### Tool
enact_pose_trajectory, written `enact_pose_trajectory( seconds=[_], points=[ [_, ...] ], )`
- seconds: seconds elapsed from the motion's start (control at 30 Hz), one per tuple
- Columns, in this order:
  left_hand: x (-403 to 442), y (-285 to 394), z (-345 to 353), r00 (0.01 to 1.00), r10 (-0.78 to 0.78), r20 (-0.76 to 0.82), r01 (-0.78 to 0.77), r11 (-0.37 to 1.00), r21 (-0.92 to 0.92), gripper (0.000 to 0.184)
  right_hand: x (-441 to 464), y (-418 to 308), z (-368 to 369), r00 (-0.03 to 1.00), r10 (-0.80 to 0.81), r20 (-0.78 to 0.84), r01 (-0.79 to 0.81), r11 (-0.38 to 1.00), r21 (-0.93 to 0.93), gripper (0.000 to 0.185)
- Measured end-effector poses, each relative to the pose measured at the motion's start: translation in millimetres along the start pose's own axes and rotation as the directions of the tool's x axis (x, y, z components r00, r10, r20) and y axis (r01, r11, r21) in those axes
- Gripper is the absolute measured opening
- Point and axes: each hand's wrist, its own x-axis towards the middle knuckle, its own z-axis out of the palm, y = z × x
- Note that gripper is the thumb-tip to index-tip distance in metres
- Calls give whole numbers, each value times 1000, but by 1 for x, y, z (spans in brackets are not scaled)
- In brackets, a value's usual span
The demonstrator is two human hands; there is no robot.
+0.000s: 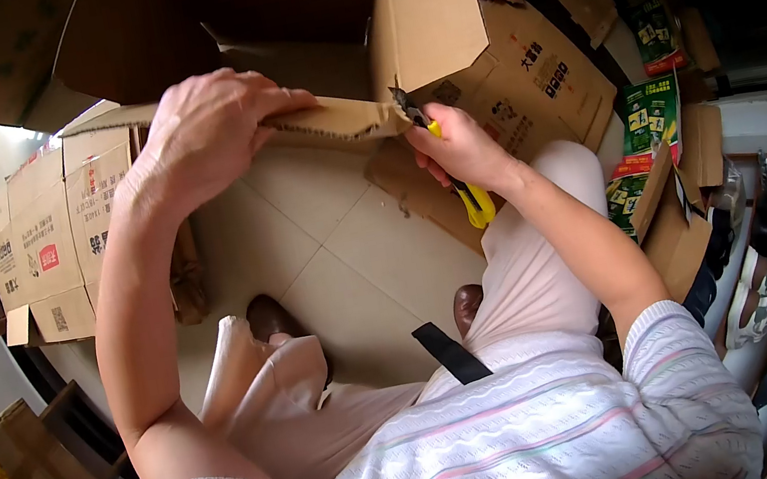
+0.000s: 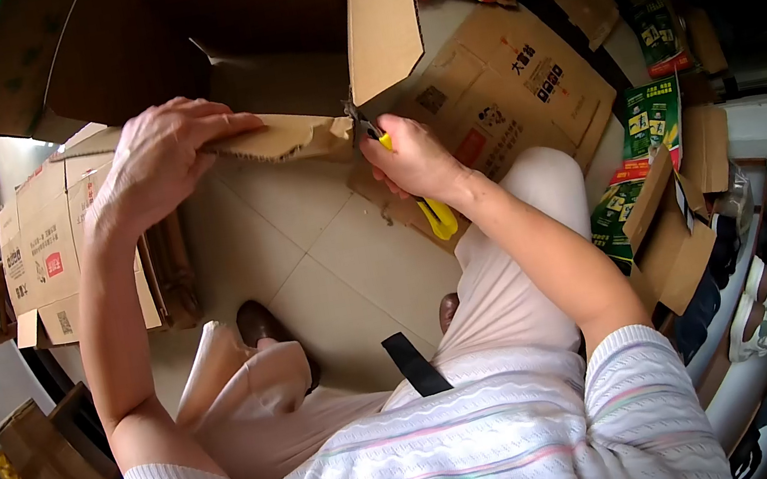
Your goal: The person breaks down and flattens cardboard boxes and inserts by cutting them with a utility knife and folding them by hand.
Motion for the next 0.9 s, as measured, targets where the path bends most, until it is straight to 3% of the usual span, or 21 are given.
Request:
enact_pose_trajectory(
  seconds=[0.03, 0.07, 0.17, 0.23, 0.3, 0.4, 0.6, 0.8, 0.9],
  points=[
    [-4, 3, 2, 1000, 7, -2, -7, 1000, -10, 43, 5, 0, -2, 1000, 1, 3, -1, 1000, -20, 21],
    [-9, 6, 1, 988, -19, 150, 26, 998, -49, 51, 9, 2, -5, 1000, 2, 7, -1, 999, -39, 19],
    [-14, -2, 29, 989, 105, 101, -94, 989, -111, 65, 10, 0, -8, 1000, 23, 15, -22, 995, -98, 19],
    [4, -2, 48, 991, -61, 116, 91, 957, -276, 82, 10, 0, -9, 1000, -22, 0, 22, 983, -182, 22],
    [16, 11, 75, 985, -173, -9, 171, 980, -106, 81, 11, -5, -8, 1000, -18, -6, 17, 975, -224, 21],
    [34, 19, 77, 963, -259, 74, 260, 966, -6, 68, 16, -2, -14, 1000, -9, -21, 2, 957, -291, 21],
    [44, 8, 98, 979, -171, -115, 172, 985, 6, 47, 12, -15, -21, 992, -90, -84, 63, 958, -281, 25],
    [45, 6, 102, 977, -155, -145, 158, 987, 8, 41, 13, -5, -24, 967, -253, 16, 225, 827, -515, 24],
    [46, 5, 103, 976, -144, -165, 149, 989, 21, 39, 13, -14, -28, 983, -179, 46, 175, 822, -542, 24]
  ],
)
